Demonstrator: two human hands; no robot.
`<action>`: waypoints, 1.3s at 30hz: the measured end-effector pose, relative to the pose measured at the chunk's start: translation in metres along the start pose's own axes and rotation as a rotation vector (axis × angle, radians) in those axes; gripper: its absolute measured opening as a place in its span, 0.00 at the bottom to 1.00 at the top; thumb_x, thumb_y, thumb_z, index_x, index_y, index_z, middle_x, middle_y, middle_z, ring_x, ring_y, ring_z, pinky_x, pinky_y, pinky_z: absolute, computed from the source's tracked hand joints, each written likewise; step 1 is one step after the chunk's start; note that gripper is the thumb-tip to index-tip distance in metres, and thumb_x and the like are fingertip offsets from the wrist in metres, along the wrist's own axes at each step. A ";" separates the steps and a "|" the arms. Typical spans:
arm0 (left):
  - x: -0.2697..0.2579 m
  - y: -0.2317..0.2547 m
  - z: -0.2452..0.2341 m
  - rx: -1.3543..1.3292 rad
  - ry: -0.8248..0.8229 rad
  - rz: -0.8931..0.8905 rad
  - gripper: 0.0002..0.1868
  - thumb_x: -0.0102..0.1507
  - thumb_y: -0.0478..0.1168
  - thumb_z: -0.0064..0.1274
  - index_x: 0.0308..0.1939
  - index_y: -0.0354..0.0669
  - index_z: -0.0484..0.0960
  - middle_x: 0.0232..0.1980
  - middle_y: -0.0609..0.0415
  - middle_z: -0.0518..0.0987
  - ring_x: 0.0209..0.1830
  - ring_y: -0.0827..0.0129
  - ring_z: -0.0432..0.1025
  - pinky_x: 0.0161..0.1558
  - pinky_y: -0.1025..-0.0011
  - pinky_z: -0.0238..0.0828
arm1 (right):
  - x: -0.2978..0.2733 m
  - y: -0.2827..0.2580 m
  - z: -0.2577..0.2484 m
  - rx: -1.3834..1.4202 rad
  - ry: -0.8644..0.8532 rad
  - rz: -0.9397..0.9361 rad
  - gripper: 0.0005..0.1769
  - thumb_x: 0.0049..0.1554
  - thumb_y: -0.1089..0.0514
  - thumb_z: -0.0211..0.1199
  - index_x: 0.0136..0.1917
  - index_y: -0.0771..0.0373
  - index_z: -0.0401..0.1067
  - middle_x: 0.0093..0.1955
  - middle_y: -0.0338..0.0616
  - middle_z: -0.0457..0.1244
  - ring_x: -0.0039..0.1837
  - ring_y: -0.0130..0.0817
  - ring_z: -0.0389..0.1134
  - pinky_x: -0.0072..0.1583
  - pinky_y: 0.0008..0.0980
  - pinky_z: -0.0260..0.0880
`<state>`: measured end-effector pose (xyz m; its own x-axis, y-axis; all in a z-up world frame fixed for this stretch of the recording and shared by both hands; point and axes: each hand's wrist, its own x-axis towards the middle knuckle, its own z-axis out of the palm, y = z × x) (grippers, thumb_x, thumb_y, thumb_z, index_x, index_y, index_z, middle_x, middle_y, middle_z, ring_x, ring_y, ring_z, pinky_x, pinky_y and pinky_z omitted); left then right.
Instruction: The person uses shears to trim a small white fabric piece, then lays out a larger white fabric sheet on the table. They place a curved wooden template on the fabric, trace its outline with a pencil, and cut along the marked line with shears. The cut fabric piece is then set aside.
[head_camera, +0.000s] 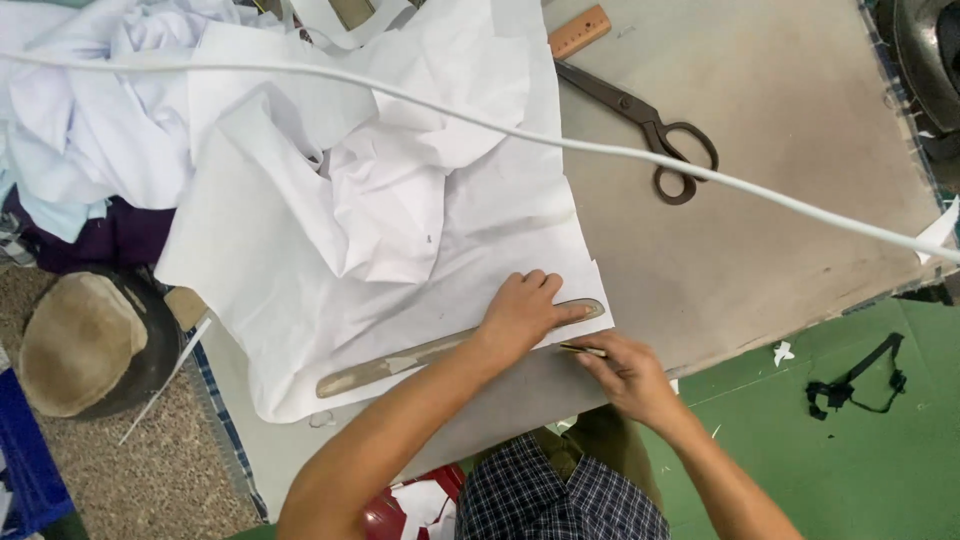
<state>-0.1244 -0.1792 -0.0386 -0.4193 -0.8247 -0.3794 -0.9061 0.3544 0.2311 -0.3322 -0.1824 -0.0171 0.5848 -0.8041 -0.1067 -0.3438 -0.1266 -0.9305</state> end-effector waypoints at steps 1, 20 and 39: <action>0.004 -0.007 0.004 0.177 0.002 0.063 0.35 0.65 0.39 0.56 0.70 0.86 0.68 0.50 0.50 0.71 0.48 0.58 0.70 0.44 0.63 0.65 | 0.001 -0.003 0.018 0.050 -0.005 0.042 0.09 0.57 0.64 0.65 0.52 0.61 0.80 0.42 0.48 0.75 0.45 0.46 0.77 0.47 0.42 0.74; 0.004 -0.015 -0.035 0.307 -0.236 0.180 0.35 0.70 0.45 0.49 0.77 0.86 0.56 0.60 0.48 0.66 0.61 0.50 0.62 0.53 0.52 0.63 | 0.020 0.029 -0.051 -0.479 0.047 0.073 0.07 0.59 0.58 0.66 0.51 0.59 0.80 0.42 0.49 0.74 0.48 0.51 0.76 0.49 0.44 0.75; -0.037 0.099 0.057 -0.120 0.483 -0.764 0.40 0.70 0.71 0.29 0.80 0.57 0.59 0.83 0.42 0.52 0.83 0.44 0.46 0.76 0.40 0.40 | 0.024 0.040 -0.058 -0.462 -0.158 -0.488 0.07 0.60 0.60 0.64 0.49 0.65 0.75 0.42 0.45 0.70 0.39 0.36 0.71 0.41 0.35 0.73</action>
<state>-0.2018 -0.0887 -0.0527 0.3867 -0.9205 -0.0569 -0.9043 -0.3905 0.1726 -0.3745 -0.2409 -0.0365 0.8403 -0.5023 0.2041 -0.2713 -0.7155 -0.6438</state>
